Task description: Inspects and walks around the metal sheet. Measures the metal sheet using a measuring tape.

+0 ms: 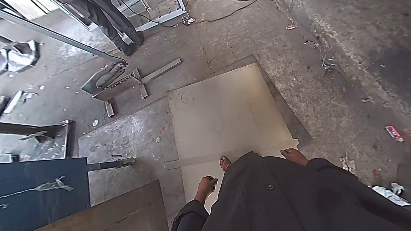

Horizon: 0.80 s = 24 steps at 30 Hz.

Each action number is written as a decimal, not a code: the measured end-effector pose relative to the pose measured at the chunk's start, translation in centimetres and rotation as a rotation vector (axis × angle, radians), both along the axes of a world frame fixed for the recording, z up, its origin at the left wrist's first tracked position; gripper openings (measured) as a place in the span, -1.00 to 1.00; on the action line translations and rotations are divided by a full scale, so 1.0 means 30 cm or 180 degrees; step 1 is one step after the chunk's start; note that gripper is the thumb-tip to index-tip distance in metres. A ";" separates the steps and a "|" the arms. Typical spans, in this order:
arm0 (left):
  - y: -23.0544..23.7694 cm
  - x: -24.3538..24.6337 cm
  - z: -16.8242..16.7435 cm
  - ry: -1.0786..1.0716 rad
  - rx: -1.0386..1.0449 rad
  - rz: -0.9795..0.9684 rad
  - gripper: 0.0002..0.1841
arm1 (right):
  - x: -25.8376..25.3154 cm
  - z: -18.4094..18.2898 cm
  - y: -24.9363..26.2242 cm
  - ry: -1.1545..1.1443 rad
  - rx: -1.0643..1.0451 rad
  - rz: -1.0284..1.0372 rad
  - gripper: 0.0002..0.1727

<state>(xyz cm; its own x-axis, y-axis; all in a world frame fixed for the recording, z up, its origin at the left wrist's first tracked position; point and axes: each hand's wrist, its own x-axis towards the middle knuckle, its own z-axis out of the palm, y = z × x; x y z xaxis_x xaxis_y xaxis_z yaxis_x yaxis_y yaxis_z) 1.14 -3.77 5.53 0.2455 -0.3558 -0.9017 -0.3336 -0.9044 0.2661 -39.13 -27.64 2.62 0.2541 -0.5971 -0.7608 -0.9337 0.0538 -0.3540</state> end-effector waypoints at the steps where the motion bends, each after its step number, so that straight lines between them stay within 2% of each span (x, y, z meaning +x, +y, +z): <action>1: 0.003 0.001 -0.004 -0.0005 -0.0008 0.0004 -0.59 | -0.002 -0.003 0.002 -0.0012 -0.0011 0.0032 -0.40; 7: 0.005 -0.005 0.008 -0.0014 0.0003 -0.0009 -0.58 | -0.009 0.019 0.017 -0.0046 0.0087 0.0142 -0.54; 14: 0.011 -0.008 0.010 -0.0045 0.0074 -0.0042 -0.57 | -0.009 0.028 0.030 -0.0082 0.0090 0.0084 -0.53; 19: 0.044 0.005 -0.073 -0.0041 0.0099 0.0012 -0.55 | -0.010 0.031 0.034 -0.0060 0.0151 0.0063 -0.53; 24: 0.049 0.006 -0.081 -0.0042 0.0085 0.0023 -0.56 | -0.011 0.020 0.031 -0.0106 0.0125 0.0078 -0.53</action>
